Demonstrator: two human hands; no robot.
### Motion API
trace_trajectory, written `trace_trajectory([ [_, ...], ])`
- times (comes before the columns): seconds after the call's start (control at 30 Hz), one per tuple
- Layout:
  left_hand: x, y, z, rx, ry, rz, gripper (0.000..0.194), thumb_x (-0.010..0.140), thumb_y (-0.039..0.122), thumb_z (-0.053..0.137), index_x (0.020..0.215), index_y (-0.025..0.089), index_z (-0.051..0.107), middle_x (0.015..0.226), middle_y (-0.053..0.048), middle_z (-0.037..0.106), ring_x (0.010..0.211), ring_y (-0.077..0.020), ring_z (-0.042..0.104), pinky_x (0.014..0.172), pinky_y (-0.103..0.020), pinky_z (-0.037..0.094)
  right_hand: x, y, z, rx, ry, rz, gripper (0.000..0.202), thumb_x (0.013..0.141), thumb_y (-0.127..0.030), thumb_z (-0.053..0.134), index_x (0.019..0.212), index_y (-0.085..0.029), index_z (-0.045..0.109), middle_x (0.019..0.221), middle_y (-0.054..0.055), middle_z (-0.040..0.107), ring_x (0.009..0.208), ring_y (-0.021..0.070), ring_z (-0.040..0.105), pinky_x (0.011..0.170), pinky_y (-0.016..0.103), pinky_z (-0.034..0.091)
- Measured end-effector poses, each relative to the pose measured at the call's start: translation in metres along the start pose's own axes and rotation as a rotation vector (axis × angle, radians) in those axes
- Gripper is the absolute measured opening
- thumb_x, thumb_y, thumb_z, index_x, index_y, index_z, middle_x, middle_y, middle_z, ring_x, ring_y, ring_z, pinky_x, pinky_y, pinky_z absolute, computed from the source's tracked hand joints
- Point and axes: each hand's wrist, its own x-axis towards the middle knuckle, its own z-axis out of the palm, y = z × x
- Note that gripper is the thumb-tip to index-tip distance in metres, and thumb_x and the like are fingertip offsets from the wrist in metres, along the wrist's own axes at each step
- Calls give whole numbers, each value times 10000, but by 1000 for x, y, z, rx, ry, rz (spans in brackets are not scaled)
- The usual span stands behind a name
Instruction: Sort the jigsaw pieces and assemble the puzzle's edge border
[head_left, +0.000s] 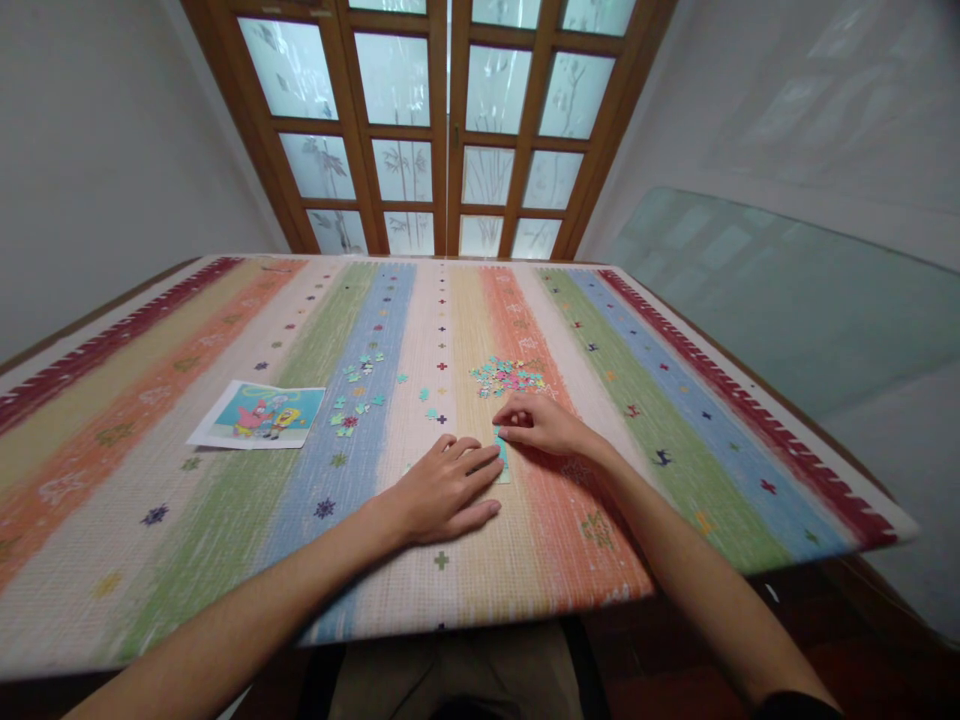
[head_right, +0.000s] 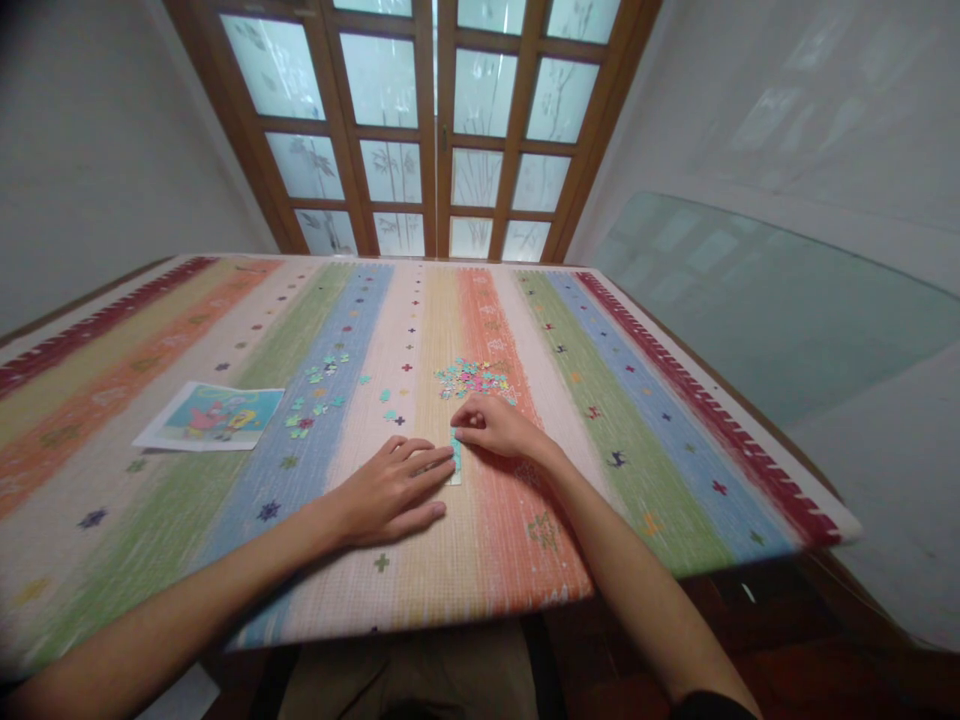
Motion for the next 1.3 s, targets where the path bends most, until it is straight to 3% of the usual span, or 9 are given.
trace_trajectory([
  [0.17,-18,-16,-11,-8,77,-129,347,1004,383,525,1298,202,564,1303,-114,672,1121,-299,593,949,-486,450,-10,-2,-4,-48,-7,3,123,828,-310,743,912,-220,752,765,21,623,700,179,542,680,322,430],
  [0.33,-48,-29,-23,12,122,-206,361,966,413,591,1260,204,571,1183,-104,681,1050,-282,607,899,-463,484,-32,-10,0,-180,-24,-8,523,683,-420,904,1124,-194,733,1031,81,616,887,239,581,796,358,473],
  [0.5,-68,-32,-29,-32,122,-258,272,968,385,594,1167,203,626,1069,-88,673,950,-249,616,837,-429,504,-40,-14,6,-230,-9,-25,554,698,-413,897,1171,-194,710,1142,104,601,996,272,594,892,392,498],
  [0.77,-73,-30,-28,-132,136,-272,137,981,278,583,1055,205,673,983,-61,667,899,-222,624,809,-402,517,-41,-13,7,-249,-27,-26,578,710,-429,876,1199,-184,686,1127,99,591,966,268,620,884,431,525],
  [1.0,-76,-30,-28,-141,154,-261,121,983,247,586,1065,215,669,970,-49,664,873,-210,621,786,-378,522,-44,-18,8,-279,-32,-18,683,690,-462,891,1271,-185,664,1151,105,609,994,283,625,869,435,535],
  [1.3,-74,-26,-31,-116,180,-237,127,998,240,588,1106,211,648,958,-38,661,859,-191,631,779,-342,517,-46,-20,9,-288,-40,-14,657,718,-470,876,1262,-180,648,1178,117,613,1000,288,638,859,438,538],
])
